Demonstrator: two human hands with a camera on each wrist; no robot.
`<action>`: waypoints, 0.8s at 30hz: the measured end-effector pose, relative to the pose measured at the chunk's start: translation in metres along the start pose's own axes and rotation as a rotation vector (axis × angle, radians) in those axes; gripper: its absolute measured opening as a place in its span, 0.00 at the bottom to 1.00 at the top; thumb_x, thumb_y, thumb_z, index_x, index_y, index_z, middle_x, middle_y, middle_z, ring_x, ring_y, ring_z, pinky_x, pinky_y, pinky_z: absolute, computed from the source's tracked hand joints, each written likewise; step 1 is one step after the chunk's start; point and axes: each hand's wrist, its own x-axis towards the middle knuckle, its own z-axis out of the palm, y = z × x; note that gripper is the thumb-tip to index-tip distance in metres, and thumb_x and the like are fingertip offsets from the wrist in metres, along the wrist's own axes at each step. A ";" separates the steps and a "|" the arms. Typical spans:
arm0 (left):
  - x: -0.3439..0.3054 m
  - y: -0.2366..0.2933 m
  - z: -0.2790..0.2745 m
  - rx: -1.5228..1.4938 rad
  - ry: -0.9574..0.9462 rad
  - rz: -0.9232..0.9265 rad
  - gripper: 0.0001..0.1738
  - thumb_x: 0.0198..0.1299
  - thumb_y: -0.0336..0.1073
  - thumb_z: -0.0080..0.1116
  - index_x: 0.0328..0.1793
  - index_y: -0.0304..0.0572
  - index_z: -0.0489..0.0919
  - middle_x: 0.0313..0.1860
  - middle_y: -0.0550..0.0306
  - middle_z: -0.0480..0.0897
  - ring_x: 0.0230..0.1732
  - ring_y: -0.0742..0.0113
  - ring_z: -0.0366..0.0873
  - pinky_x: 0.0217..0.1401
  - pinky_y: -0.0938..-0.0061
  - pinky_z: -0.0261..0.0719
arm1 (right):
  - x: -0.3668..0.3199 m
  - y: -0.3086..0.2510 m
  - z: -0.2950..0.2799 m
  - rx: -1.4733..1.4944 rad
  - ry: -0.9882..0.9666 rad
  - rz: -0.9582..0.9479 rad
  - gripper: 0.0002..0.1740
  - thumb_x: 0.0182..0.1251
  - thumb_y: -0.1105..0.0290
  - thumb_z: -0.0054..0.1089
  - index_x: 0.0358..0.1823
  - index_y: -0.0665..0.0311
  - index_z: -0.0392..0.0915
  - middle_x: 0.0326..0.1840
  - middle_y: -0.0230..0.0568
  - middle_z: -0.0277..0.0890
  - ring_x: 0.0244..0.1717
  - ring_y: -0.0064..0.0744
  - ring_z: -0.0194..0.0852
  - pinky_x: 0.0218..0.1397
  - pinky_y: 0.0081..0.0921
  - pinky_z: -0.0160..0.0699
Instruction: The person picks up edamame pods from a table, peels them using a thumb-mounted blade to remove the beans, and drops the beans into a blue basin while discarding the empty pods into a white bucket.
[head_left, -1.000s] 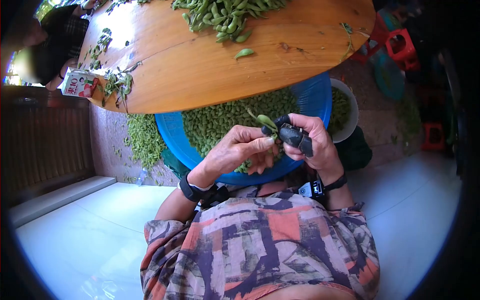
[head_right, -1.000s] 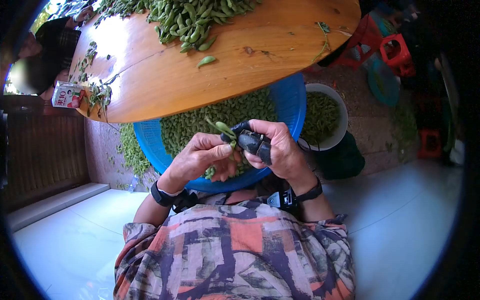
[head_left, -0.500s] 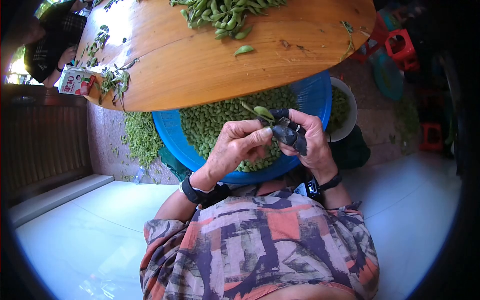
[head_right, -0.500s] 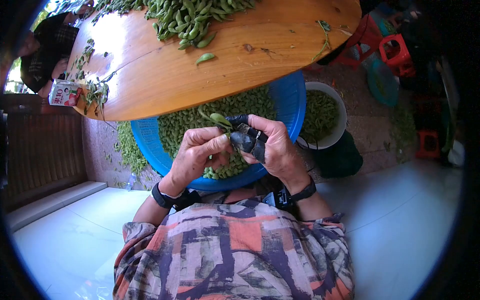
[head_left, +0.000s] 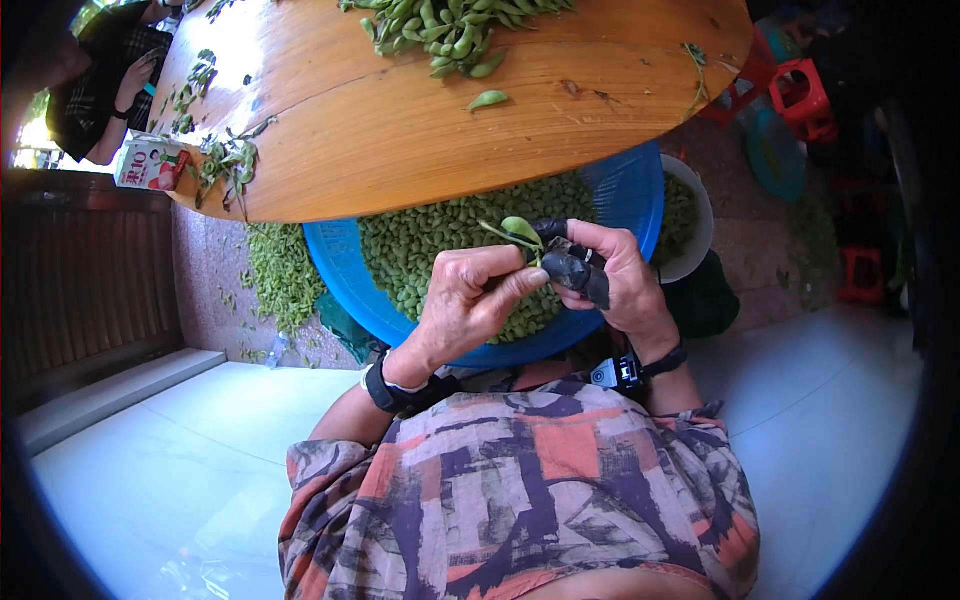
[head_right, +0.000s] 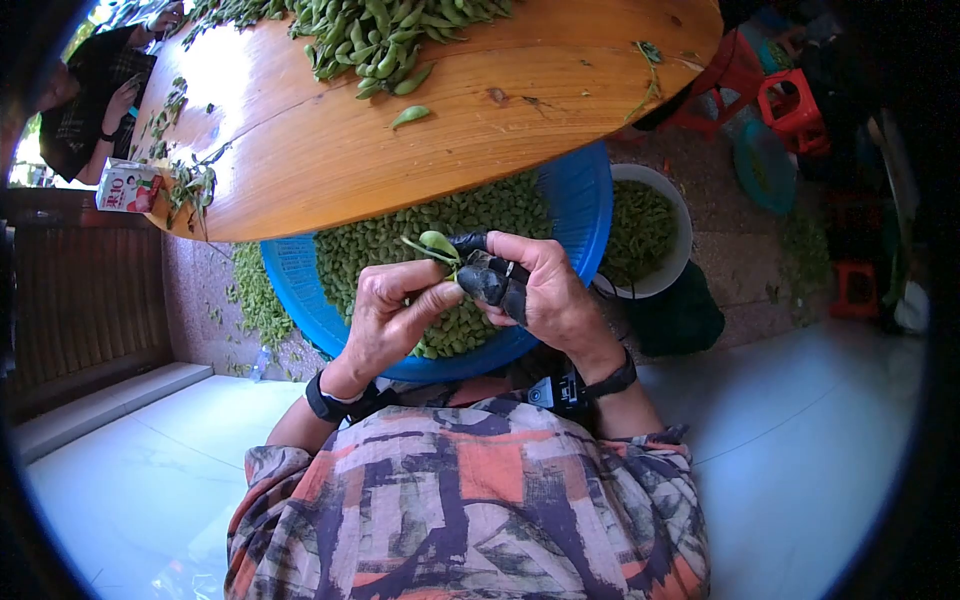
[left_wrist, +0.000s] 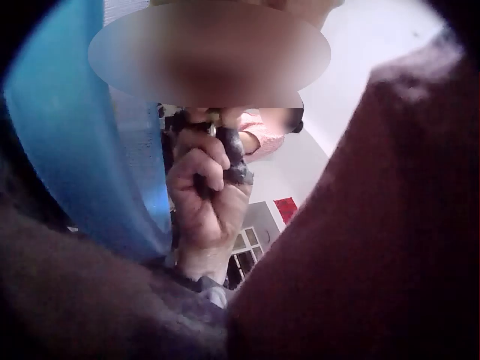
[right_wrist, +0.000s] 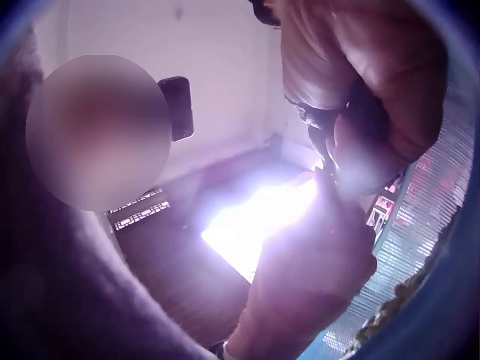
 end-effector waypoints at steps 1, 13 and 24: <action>0.001 0.003 -0.004 0.140 -0.015 0.094 0.19 0.55 0.36 0.69 0.21 0.38 0.71 0.16 0.53 0.70 0.17 0.56 0.67 0.21 0.70 0.66 | 0.000 -0.003 0.001 0.020 0.015 0.033 0.08 0.70 0.72 0.55 0.45 0.66 0.79 0.25 0.24 0.70 0.24 0.11 0.65 0.24 0.13 0.63; -0.003 0.000 -0.003 0.274 -0.018 0.288 0.14 0.51 0.26 0.68 0.25 0.39 0.70 0.18 0.53 0.67 0.19 0.55 0.70 0.20 0.66 0.65 | 0.008 -0.010 0.002 -0.351 -0.053 -0.121 0.18 0.63 0.78 0.59 0.55 0.69 0.80 0.33 0.22 0.77 0.37 0.11 0.68 0.38 0.15 0.71; 0.001 -0.001 -0.013 -0.089 -0.108 0.139 0.06 0.60 0.27 0.62 0.37 0.34 0.75 0.32 0.49 0.72 0.27 0.52 0.72 0.28 0.65 0.71 | 0.012 -0.010 0.001 -0.472 -0.015 -0.274 0.18 0.61 0.79 0.59 0.55 0.67 0.80 0.40 0.35 0.82 0.42 0.21 0.77 0.48 0.22 0.76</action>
